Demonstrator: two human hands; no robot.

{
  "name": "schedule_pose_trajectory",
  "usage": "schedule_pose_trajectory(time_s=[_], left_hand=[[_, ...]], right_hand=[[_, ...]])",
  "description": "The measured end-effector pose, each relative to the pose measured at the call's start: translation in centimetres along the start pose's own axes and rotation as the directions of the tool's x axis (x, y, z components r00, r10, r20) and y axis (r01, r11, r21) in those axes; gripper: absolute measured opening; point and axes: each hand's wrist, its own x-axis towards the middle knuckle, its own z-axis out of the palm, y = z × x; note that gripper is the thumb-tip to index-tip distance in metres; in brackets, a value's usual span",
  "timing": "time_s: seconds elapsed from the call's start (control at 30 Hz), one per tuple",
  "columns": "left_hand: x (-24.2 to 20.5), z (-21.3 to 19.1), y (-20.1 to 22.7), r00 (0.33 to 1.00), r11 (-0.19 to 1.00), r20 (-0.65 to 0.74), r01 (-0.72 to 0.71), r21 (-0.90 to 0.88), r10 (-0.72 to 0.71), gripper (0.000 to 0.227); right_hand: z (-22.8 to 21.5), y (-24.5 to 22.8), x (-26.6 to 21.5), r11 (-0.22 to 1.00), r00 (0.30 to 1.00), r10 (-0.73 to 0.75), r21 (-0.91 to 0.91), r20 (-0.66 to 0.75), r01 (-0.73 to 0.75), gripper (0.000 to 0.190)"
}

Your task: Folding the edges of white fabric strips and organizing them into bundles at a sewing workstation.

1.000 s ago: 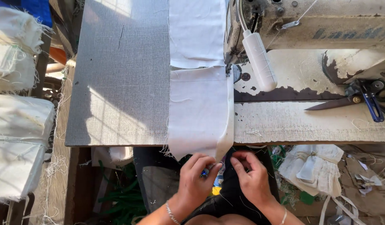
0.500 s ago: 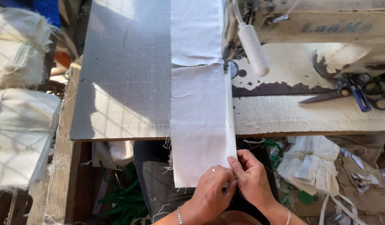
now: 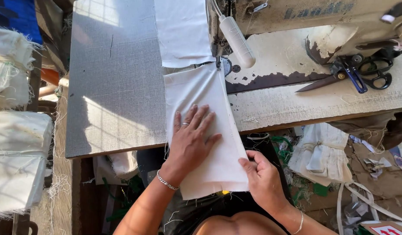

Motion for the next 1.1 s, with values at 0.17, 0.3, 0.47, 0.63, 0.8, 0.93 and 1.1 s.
schedule_pose_trajectory(time_s=[0.17,0.3,0.47,0.63,0.8,0.93,1.1], left_hand=[[-0.2,0.0,-0.8,1.000,1.000,-0.015,0.010,0.016,-0.010,0.065],[-0.7,-0.2,-0.8,1.000,0.999,-0.024,0.016,0.042,-0.015,0.067],[-6.3,-0.4,4.4,0.952,0.956,-0.304,-0.119,-0.270,0.033,0.016],[-11.6,9.4,7.0,0.664,-0.488,0.748,0.660,-0.570,0.024,0.026],[-10.7,9.2,10.0,0.726,-0.692,0.569,0.181,-0.699,-0.385,0.012],[-10.7,8.1,11.4,0.655,-0.652,0.543,0.099,-0.751,-0.526,0.005],[-10.7,7.9,11.1,0.566,-0.635,0.592,0.150,-0.758,-0.574,0.020]], right_hand=[[0.4,0.7,0.1,0.995,0.999,-0.021,-0.099,-0.025,0.019,0.029],[1.3,3.4,0.1,0.921,0.946,-0.310,-0.280,-0.099,0.272,0.025],[1.7,5.3,-0.7,0.759,0.790,-0.607,-0.354,-0.082,0.546,0.015],[2.3,7.4,-1.6,0.579,0.634,-0.772,-0.455,-0.041,0.677,0.004],[2.0,5.7,-2.9,0.388,0.470,-0.882,-0.515,0.033,0.765,0.011],[2.1,6.2,-3.6,0.300,0.412,-0.907,-0.541,0.094,0.785,0.003],[0.3,5.6,-4.7,0.261,0.359,-0.910,-0.387,0.209,0.885,0.014]])
